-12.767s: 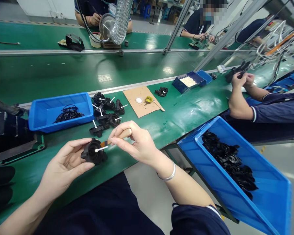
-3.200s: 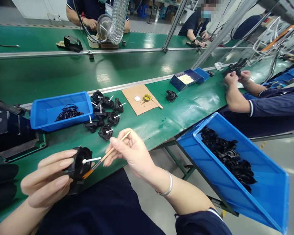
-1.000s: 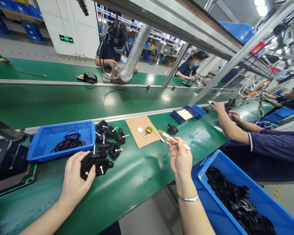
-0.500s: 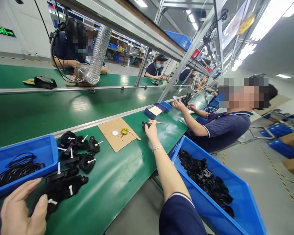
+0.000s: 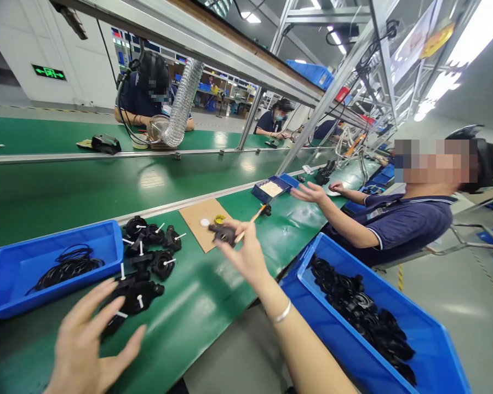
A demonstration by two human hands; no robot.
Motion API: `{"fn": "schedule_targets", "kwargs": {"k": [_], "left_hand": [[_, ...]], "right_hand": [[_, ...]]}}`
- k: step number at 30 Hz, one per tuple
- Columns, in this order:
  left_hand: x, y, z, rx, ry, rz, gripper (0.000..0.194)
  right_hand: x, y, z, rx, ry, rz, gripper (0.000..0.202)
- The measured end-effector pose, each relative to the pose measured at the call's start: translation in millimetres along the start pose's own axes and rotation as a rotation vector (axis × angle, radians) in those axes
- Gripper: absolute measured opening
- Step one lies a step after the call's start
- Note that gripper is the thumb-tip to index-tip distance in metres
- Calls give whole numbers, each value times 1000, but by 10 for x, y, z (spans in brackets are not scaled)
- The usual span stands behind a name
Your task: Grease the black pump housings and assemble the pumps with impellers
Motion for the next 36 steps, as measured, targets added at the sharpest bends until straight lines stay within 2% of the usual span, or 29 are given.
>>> {"fn": "schedule_targets", "kwargs": {"k": [3, 5, 8, 12, 15, 17, 18, 20, 22, 24, 27, 29, 32, 36], "left_hand": [[-80, 342, 13, 67, -140, -214, 66], [-65, 444, 42, 110, -235, -269, 72], [49, 407, 155, 164, -281, -290, 75], [267, 262, 353, 213, -237, -270, 70], [394, 210, 458, 303, -199, -118, 56], [444, 171, 507, 392, -151, 124, 52], [463, 145, 525, 459, -123, 282, 51], [488, 92, 544, 633, -87, 604, 49], [479, 56, 536, 825, -93, 842, 47], [433, 21, 514, 988, -78, 971, 52], [371, -52, 430, 1208, -14, 1120, 60], [369, -96, 347, 1318, -32, 1230, 60], [403, -131, 283, 1357, -85, 1344, 57], [459, -84, 327, 1303, -167, 1488, 52]], "right_hand": [[504, -689, -308, -345, -333, -24, 48], [761, -974, -455, -396, -434, -6, 48], [970, -1132, -598, -373, -480, 27, 47], [1076, -1215, -729, -428, -558, 126, 51], [1091, -1330, -799, -477, -625, 143, 57], [1009, -1387, -809, -528, -663, 87, 49], [918, -1387, -788, -566, -641, 48, 39], [622, -1298, -682, -642, -474, -22, 22], [227, -1071, -507, -663, -195, -74, 29], [-172, -724, -334, -603, 48, -188, 41], [-646, -195, -191, -599, 139, -261, 44], [-825, 119, -159, -623, 176, -313, 45], [-919, 476, -174, -661, 198, -413, 45], [-913, 764, -215, -644, 164, -513, 42]]}}
Point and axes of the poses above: each hand's wrist, its own x-axis away from the middle knuckle, its own z-axis out of the back of the hand, y = z × x, the point moved 3 cm from there along -x, towards the middle knuckle, and after that the axes turned 5 degrees about -x, right-handed, at the moved point
